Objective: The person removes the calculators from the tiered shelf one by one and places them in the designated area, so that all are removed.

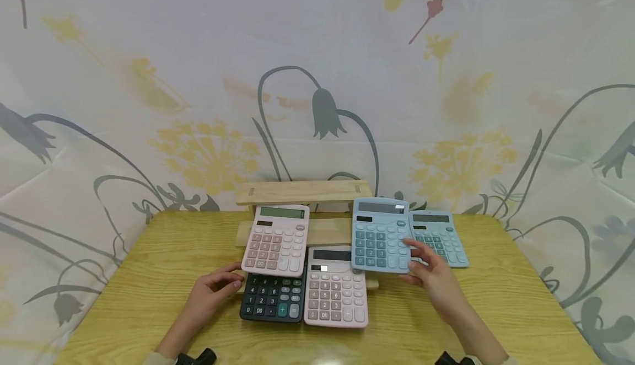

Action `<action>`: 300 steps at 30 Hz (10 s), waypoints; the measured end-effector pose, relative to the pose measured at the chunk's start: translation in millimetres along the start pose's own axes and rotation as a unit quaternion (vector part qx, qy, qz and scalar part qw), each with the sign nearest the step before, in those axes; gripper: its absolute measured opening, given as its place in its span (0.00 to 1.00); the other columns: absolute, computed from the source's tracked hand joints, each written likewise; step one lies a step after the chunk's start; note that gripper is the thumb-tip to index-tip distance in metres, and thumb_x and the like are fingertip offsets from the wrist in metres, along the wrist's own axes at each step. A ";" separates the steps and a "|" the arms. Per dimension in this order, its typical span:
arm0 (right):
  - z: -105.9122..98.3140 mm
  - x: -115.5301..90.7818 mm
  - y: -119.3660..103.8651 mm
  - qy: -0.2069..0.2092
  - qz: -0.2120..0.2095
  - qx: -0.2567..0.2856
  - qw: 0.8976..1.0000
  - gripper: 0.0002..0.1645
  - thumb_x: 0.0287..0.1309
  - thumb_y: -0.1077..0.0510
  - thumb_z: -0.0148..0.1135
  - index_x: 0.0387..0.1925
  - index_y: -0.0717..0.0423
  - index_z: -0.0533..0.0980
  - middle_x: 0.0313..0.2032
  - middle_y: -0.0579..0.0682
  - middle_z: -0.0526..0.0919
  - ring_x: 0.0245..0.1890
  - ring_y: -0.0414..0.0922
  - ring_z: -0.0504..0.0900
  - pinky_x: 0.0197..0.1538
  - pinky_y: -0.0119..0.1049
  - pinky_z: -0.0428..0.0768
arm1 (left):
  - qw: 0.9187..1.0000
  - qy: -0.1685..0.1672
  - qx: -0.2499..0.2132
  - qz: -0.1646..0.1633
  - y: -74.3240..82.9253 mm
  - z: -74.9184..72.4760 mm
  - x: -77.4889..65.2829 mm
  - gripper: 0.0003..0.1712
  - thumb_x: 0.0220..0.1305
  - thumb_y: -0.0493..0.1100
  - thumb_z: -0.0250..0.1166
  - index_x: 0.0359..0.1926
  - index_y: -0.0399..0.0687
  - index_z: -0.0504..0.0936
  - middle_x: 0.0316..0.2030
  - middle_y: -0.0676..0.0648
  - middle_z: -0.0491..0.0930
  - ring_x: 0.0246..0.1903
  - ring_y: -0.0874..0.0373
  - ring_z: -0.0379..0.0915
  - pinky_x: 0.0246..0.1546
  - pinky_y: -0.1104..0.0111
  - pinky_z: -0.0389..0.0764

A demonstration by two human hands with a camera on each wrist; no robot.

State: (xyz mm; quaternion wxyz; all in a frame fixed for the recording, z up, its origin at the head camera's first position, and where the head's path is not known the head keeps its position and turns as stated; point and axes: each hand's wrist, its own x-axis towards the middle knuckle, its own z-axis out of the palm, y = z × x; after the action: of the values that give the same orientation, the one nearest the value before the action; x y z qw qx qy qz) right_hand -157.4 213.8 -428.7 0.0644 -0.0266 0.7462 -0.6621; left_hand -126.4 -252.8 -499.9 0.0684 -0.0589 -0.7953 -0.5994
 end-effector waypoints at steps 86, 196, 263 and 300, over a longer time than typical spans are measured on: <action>-171.5 2.0 39.2 0.267 0.075 0.008 0.961 0.36 0.70 0.70 0.34 0.77 0.56 0.51 0.51 0.52 0.64 0.36 0.28 0.73 0.39 0.24 0.80 | 1.000 -0.004 -0.009 0.017 -3.8 -0.8 2.0 0.05 0.63 0.34 0.68 0.39 0.37 0.87 0.54 0.47 0.81 0.54 0.74 0.72 0.45 0.73 0.78; -175.3 27.2 86.1 0.356 0.047 -0.296 0.885 0.22 0.71 0.59 0.49 0.58 0.71 0.75 0.69 0.66 0.65 0.69 0.67 0.61 0.70 0.57 0.56 | 1.000 0.003 0.014 -0.006 1.0 2.6 2.0 0.03 0.64 0.35 0.68 0.37 0.39 0.87 0.57 0.36 0.79 0.53 0.75 0.71 0.45 0.73 0.78; -122.1 25.2 32.1 0.288 -0.007 -0.208 0.935 0.21 0.73 0.56 0.52 0.60 0.63 0.77 0.43 0.38 0.82 0.43 0.25 0.70 0.41 0.17 0.70 | 0.999 -0.007 0.020 0.032 -4.9 -0.4 -1.5 0.06 0.63 0.35 0.69 0.41 0.41 0.87 0.58 0.39 0.78 0.56 0.74 0.70 0.50 0.78 0.73; -15.9 24.8 -6.6 0.051 -0.139 -0.130 0.980 0.17 0.72 0.61 0.55 0.57 0.64 0.77 0.51 0.58 0.82 0.51 0.40 0.79 0.50 0.25 0.76 | 0.999 -0.011 0.012 0.042 -4.3 -1.0 -1.5 0.06 0.63 0.34 0.69 0.41 0.40 0.87 0.57 0.47 0.79 0.56 0.74 0.70 0.49 0.78 0.73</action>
State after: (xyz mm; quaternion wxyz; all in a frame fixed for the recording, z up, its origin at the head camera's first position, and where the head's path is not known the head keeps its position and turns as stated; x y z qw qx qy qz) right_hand -184.4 225.6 -421.9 -0.0707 -0.1044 0.8171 -0.5625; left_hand -125.7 -254.9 -504.0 0.0849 -0.0981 -0.8001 -0.5857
